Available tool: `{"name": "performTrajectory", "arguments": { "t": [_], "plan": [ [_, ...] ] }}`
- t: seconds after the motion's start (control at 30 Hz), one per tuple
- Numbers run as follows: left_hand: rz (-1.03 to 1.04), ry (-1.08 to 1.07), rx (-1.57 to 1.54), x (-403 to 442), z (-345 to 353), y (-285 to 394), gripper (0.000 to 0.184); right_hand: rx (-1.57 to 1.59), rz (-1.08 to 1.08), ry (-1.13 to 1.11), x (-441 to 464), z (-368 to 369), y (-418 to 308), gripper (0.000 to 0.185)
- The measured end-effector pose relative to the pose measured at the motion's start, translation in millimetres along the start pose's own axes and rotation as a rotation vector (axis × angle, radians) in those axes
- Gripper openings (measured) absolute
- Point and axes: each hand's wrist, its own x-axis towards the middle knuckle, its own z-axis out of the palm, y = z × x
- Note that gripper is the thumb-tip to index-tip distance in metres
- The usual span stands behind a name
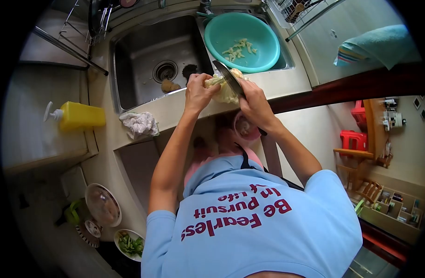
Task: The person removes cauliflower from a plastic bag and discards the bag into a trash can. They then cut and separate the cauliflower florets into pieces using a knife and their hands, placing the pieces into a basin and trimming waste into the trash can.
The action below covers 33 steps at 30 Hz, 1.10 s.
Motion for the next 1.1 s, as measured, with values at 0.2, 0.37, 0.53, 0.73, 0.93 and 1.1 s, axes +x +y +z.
{"name": "performTrajectory", "arguments": {
  "t": [0.2, 0.37, 0.53, 0.73, 0.93, 1.1],
  "plan": [
    [-0.049, -0.041, 0.04, -3.6, -1.9, 0.3, 0.04, 0.001, -0.059, 0.047, 6.0, 12.6, -2.6, 0.044],
    [-0.047, -0.036, 0.066, -3.0, -1.7, -5.4, 0.036, -0.15, -0.05, -0.007, 7.0, 20.6, -18.1, 0.035],
    [0.031, -0.013, 0.04, -11.1, -2.9, -6.4, 0.028, -0.41, 0.051, -0.074, 18.7, 44.9, -32.5, 0.027],
    [0.111, 0.057, 0.117, -21.4, -6.8, -2.5, 0.019, -0.306, 0.081, -0.038, 35.7, 61.4, -26.8, 0.024],
    [0.236, 0.115, 0.329, -23.0, -10.4, 7.1, 0.016, -0.244, 0.056, 0.027, 42.4, 69.3, -16.0, 0.02],
    [-0.155, -0.423, -0.186, -4.9, -38.8, -4.6, 0.023, -0.189, 0.032, 0.049, 47.3, 64.3, 9.0, 0.023]
  ]
}}
